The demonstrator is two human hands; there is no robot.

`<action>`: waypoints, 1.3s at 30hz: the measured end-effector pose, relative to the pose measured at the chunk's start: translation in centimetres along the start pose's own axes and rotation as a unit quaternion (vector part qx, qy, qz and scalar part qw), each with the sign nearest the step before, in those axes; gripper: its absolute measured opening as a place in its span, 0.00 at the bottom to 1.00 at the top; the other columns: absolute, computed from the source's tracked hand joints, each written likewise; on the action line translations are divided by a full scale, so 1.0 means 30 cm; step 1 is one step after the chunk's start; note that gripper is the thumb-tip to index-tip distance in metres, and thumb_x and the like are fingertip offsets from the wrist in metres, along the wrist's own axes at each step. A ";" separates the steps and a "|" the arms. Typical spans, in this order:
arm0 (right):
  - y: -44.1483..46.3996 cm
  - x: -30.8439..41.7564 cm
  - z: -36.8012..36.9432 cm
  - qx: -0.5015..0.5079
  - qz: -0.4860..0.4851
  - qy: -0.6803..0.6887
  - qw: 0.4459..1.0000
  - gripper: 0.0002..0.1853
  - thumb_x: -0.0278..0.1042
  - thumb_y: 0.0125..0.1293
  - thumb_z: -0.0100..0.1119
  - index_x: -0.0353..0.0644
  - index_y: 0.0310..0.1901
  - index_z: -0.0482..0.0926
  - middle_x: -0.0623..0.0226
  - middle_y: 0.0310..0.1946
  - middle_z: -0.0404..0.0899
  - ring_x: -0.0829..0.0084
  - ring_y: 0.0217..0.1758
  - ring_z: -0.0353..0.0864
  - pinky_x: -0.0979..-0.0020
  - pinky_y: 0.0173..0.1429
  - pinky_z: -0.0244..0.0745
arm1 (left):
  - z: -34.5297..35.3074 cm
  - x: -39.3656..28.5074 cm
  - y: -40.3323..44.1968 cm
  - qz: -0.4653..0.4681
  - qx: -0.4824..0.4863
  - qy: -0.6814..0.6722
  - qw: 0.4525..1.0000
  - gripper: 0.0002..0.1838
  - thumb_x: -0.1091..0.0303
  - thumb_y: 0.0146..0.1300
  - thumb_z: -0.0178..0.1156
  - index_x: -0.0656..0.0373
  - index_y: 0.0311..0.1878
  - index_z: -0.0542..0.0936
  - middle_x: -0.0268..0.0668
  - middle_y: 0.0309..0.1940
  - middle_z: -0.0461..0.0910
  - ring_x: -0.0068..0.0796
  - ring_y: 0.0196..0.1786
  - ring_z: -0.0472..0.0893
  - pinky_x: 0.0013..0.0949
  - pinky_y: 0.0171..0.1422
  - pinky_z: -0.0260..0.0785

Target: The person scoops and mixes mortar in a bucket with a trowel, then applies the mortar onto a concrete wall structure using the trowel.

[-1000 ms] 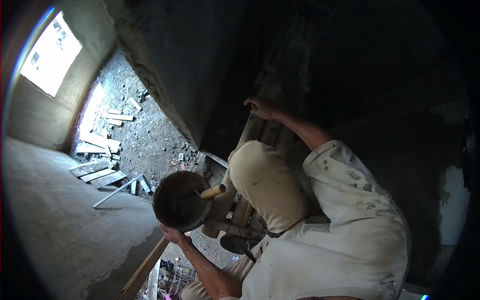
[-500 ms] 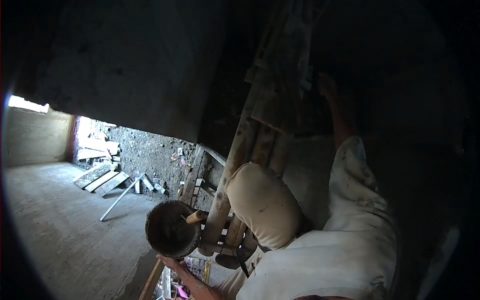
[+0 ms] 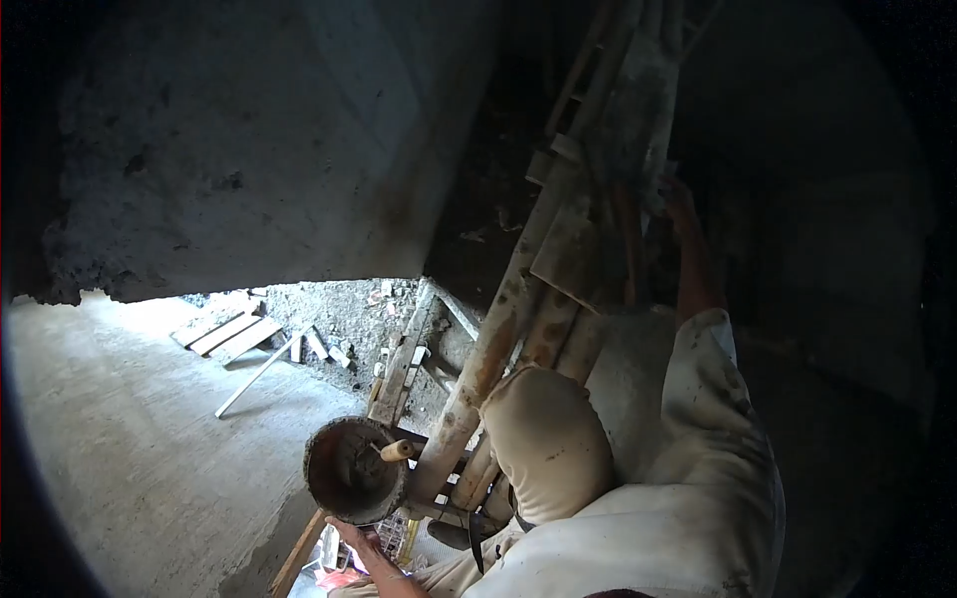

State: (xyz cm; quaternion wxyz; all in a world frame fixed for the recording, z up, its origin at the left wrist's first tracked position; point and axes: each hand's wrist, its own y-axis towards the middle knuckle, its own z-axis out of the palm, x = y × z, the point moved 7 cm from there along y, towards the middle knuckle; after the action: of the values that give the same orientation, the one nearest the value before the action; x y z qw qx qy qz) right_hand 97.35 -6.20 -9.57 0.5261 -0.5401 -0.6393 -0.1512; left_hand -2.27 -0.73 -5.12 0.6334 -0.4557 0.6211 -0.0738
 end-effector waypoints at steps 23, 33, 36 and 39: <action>-0.011 0.062 -0.095 -0.190 -0.122 -0.128 0.966 0.16 0.42 0.60 0.61 0.38 0.42 0.80 0.57 0.40 0.82 0.55 0.38 0.83 0.58 0.37 0.77 | -0.063 0.032 0.069 -0.016 -0.009 0.009 1.000 0.34 0.43 0.74 0.34 0.66 0.66 0.63 0.45 0.60 0.71 0.41 0.57 0.75 0.41 0.62 0.72; -0.079 0.065 0.013 -0.167 0.063 -0.304 0.936 0.21 0.50 0.66 0.50 0.38 0.46 0.79 0.49 0.48 0.79 0.49 0.51 0.80 0.52 0.46 0.75 | -0.142 0.034 0.126 0.040 -0.038 0.111 0.992 0.33 0.45 0.73 0.38 0.66 0.66 0.63 0.45 0.60 0.72 0.42 0.58 0.75 0.40 0.62 0.72; -0.126 0.072 -0.032 -0.233 0.021 -0.283 0.930 0.22 0.47 0.69 0.43 0.36 0.46 0.78 0.47 0.49 0.78 0.48 0.51 0.79 0.51 0.51 0.73 | -0.005 0.009 -0.011 -0.016 0.038 -0.036 0.999 0.31 0.48 0.73 0.41 0.66 0.65 0.63 0.45 0.61 0.71 0.42 0.58 0.75 0.41 0.62 0.73; -0.112 0.103 -0.086 -0.262 -0.096 -0.311 0.908 0.19 0.42 0.70 0.42 0.36 0.46 0.77 0.46 0.47 0.78 0.47 0.52 0.77 0.51 0.52 0.72 | -0.058 0.045 0.020 -0.023 0.043 -0.040 0.998 0.29 0.47 0.73 0.40 0.62 0.66 0.64 0.42 0.63 0.69 0.40 0.59 0.74 0.41 0.63 0.72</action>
State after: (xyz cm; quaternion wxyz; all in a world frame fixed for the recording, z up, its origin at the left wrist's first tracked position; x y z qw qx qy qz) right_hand 96.23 -7.77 -4.70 0.1228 -0.6143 -0.7567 -0.1870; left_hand -3.73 -2.12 -6.16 0.6751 -0.4446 0.5807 -0.0971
